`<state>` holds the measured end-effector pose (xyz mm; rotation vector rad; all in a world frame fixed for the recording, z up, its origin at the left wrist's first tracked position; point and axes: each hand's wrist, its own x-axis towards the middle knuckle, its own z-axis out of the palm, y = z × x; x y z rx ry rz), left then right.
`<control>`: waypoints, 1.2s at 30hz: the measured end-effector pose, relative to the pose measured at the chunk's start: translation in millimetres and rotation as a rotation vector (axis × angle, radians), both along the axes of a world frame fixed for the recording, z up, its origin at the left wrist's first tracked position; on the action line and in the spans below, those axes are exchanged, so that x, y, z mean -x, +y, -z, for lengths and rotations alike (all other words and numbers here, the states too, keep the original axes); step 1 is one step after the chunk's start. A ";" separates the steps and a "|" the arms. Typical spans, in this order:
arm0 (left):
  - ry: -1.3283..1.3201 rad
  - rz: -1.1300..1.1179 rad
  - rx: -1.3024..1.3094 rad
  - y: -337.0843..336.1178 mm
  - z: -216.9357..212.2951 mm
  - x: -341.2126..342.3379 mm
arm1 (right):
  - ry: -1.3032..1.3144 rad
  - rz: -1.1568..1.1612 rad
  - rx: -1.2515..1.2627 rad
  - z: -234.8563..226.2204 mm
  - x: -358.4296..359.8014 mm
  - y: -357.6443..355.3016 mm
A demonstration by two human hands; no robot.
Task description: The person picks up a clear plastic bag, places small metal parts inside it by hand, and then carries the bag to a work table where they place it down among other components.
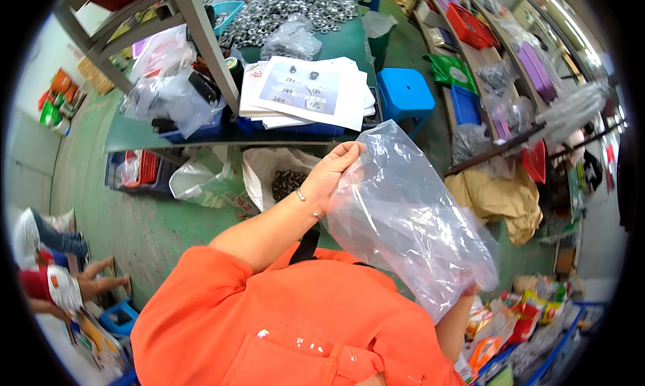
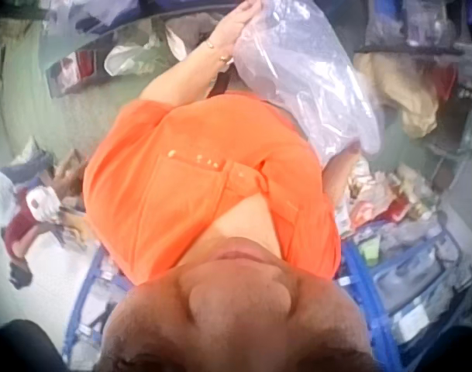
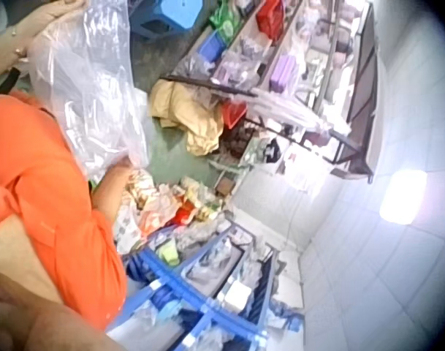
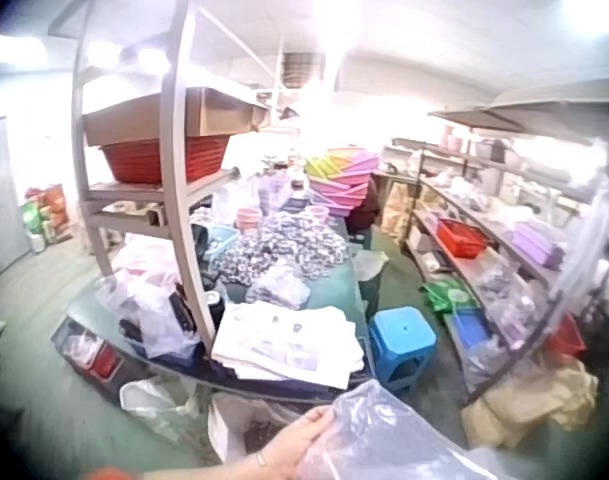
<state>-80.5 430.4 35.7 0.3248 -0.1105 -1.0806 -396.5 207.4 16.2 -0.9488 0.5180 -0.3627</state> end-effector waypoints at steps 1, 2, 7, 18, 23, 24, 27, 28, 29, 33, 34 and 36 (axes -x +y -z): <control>0.045 -0.005 -0.004 -7.6 -0.2 7.0 | 0.006 -0.021 0.018 -3.8 3.0 -13.5; 0.090 -0.009 -0.007 -16.1 -0.2 17.7 | 0.016 -0.060 0.035 -5.2 3.5 -28.9; 0.243 0.102 0.010 -91.2 8.0 76.8 | 0.106 -0.332 0.100 -0.4 -29.0 -90.4; -0.058 0.240 -0.277 -156.6 13.6 109.1 | 0.324 -0.525 0.153 38.7 -2.9 -173.2; -0.494 0.470 -0.383 -137.5 71.4 111.5 | 0.413 -0.493 0.233 52.2 9.8 -210.2; -0.510 0.487 -0.449 -140.8 76.2 111.4 | 0.413 -0.477 0.220 51.0 9.5 -217.7; -0.240 0.145 -0.696 -168.4 67.6 109.3 | 0.474 -0.503 0.219 14.7 -20.0 -217.4; -0.214 0.099 -0.716 -176.6 66.4 101.3 | 0.550 -0.596 0.340 21.9 -20.6 -241.0; -0.196 0.061 -0.727 -184.7 62.6 85.5 | 0.575 -0.607 0.540 36.9 -15.8 -272.0; -0.566 -0.278 -0.848 -194.3 31.4 19.3 | 0.548 -0.225 0.913 77.4 5.9 -367.5; -0.695 -0.462 -0.873 -189.9 36.2 1.5 | 0.504 -0.011 0.540 38.5 -28.7 -349.2; -0.642 -0.647 -0.795 -177.3 20.4 -36.2 | 0.400 0.319 0.319 -4.6 -77.0 -325.7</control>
